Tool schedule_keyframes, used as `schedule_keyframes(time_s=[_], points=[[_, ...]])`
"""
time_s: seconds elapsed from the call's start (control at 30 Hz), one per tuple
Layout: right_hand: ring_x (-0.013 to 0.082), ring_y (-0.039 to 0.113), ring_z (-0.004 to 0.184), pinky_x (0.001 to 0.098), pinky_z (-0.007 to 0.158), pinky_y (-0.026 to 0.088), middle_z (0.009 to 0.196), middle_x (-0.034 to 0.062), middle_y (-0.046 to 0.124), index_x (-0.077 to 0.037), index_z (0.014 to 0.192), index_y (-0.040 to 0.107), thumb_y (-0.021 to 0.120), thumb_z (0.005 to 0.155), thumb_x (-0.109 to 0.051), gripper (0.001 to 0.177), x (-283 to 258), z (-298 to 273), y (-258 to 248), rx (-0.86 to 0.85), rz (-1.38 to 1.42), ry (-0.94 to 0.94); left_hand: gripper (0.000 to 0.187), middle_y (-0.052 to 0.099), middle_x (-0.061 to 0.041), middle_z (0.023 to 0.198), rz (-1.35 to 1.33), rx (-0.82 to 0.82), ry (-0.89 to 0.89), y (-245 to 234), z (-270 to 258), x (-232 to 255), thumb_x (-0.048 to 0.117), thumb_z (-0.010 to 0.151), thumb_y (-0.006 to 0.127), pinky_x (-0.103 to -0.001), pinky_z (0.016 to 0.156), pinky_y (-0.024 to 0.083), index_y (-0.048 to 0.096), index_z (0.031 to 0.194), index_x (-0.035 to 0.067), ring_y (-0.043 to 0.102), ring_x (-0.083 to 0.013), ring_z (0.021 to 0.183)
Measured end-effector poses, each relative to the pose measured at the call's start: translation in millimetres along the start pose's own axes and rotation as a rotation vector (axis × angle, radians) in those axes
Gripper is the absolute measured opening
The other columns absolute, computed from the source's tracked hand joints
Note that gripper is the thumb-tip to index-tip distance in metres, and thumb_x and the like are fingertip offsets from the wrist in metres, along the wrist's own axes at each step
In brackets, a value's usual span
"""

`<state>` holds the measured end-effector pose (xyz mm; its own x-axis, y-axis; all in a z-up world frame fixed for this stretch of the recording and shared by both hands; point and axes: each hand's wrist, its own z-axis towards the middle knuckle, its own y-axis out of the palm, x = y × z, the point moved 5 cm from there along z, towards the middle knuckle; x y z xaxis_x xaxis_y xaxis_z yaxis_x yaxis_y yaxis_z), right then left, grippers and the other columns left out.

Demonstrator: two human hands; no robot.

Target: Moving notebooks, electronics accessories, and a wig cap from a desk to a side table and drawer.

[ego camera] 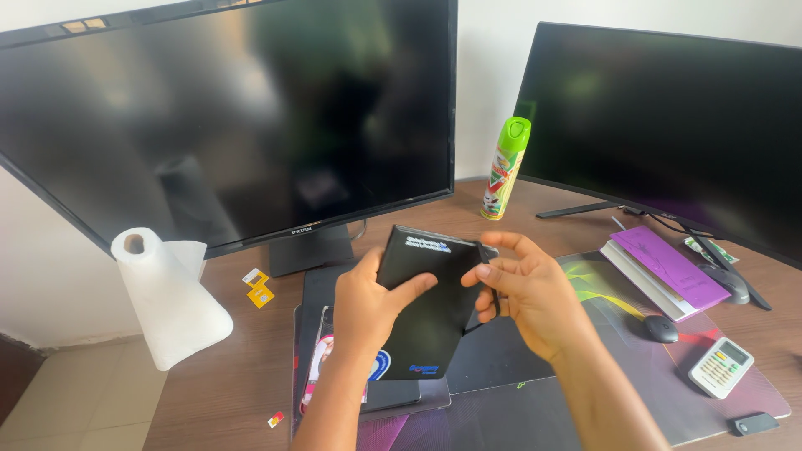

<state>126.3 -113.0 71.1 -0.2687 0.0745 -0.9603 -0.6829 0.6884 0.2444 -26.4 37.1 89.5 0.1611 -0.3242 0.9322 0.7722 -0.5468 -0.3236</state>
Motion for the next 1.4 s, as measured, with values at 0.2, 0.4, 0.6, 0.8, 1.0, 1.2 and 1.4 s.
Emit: schedule_keyframes(time_s=[0.2, 0.4, 0.6, 0.8, 1.0, 1.2, 1.4], points=[[0.0222, 0.072, 0.073, 0.0347, 0.076, 0.056, 0.084, 0.0186, 0.079, 0.007, 0.107, 0.067, 0.075, 0.083, -0.013, 0.032, 32.3, -7.6, 3.0, -0.137, -0.139, 0.036, 0.038, 0.081, -0.008, 0.093, -0.292, 0.348, 0.08, -14.5, 2.9, -18.1, 0.023, 0.072, 0.088, -0.028, 0.073, 0.057, 0.075, 0.101, 0.002, 0.073, -0.0155, 0.079], [0.0178, 0.075, 0.085, 0.0322, 0.087, 0.056, 0.085, 0.0127, 0.082, 0.002, 0.092, 0.081, 0.079, 0.081, -0.019, 0.024, 55.1, -20.7, -3.5, -0.235, -0.328, 0.104, 0.042, 0.077, -0.005, 0.105, -0.56, 0.55, -0.196, -35.1, 19.1, -49.2, 0.029, 0.076, 0.087, -0.032, 0.098, 0.048, 0.073, 0.108, 0.007, 0.07, -0.0143, 0.103], [0.018, 0.07, 0.096, 0.0336, 0.086, 0.055, 0.102, 0.0071, 0.075, 0.004, 0.092, 0.083, 0.081, 0.079, -0.017, 0.024, 46.5, -27.2, -0.8, -0.375, -0.273, -0.071, 0.044, 0.076, -0.004, 0.109, -0.586, 0.589, -0.265, -28.1, 13.6, -58.3, 0.034, 0.075, 0.086, -0.035, 0.105, 0.044, 0.072, 0.109, 0.01, 0.069, -0.0146, 0.111], [0.0144, 0.066, 0.088, 0.0293, 0.078, 0.052, 0.1, 0.0073, 0.071, 0.0, 0.1, 0.083, 0.076, 0.085, -0.015, 0.022, 54.9, -24.6, -8.5, -0.22, -0.373, -0.096, 0.044, 0.075, -0.006, 0.108, -0.769, 0.605, -0.362, -26.3, 10.2, -62.3, 0.033, 0.076, 0.084, -0.036, 0.095, 0.057, 0.071, 0.111, 0.01, 0.072, -0.0176, 0.104], [0.0141, 0.062, 0.092, 0.0309, 0.082, 0.053, 0.11, 0.0077, 0.06, 0.008, 0.091, 0.079, 0.078, 0.084, -0.004, 0.014, 61.0, -17.3, -22.2, -0.1, -0.181, -0.194, 0.042, 0.075, -0.007, 0.111, -0.81, 0.509, -0.466, -14.5, 5.2, -63.5, 0.036, 0.08, 0.08, -0.038, 0.094, 0.058, 0.071, 0.112, 0.01, 0.072, -0.0184, 0.107], [0.0208, 0.062, 0.112, 0.0364, 0.094, 0.052, 0.123, 0.0107, 0.064, 0.005, 0.093, 0.079, 0.078, 0.08, -0.002, 0.014, 52.0, -31.5, -17.2, 0.013, -0.133, -0.362, 0.049, 0.074, -0.007, 0.118, -0.956, 0.452, -0.549, -2.8, 3.4, -67.1, 0.038, 0.079, 0.08, -0.041, 0.095, 0.057, 0.069, 0.12, 0.012, 0.071, -0.0211, 0.112], [0.0272, 0.054, 0.134, 0.0446, 0.114, 0.041, 0.142, 0.0109, 0.058, 0.002, 0.087, 0.077, 0.073, 0.089, -0.014, 0.016, 44.8, -48.4, -7.5, 0.037, -0.374, -0.665, 0.056, 0.073, -0.008, 0.124, -1.129, 0.416, -0.658, 9.7, 3.1, -79.8, 0.043, 0.082, 0.076, -0.044, 0.095, 0.057, 0.066, 0.128, 0.013, 0.07, -0.0259, 0.114]])
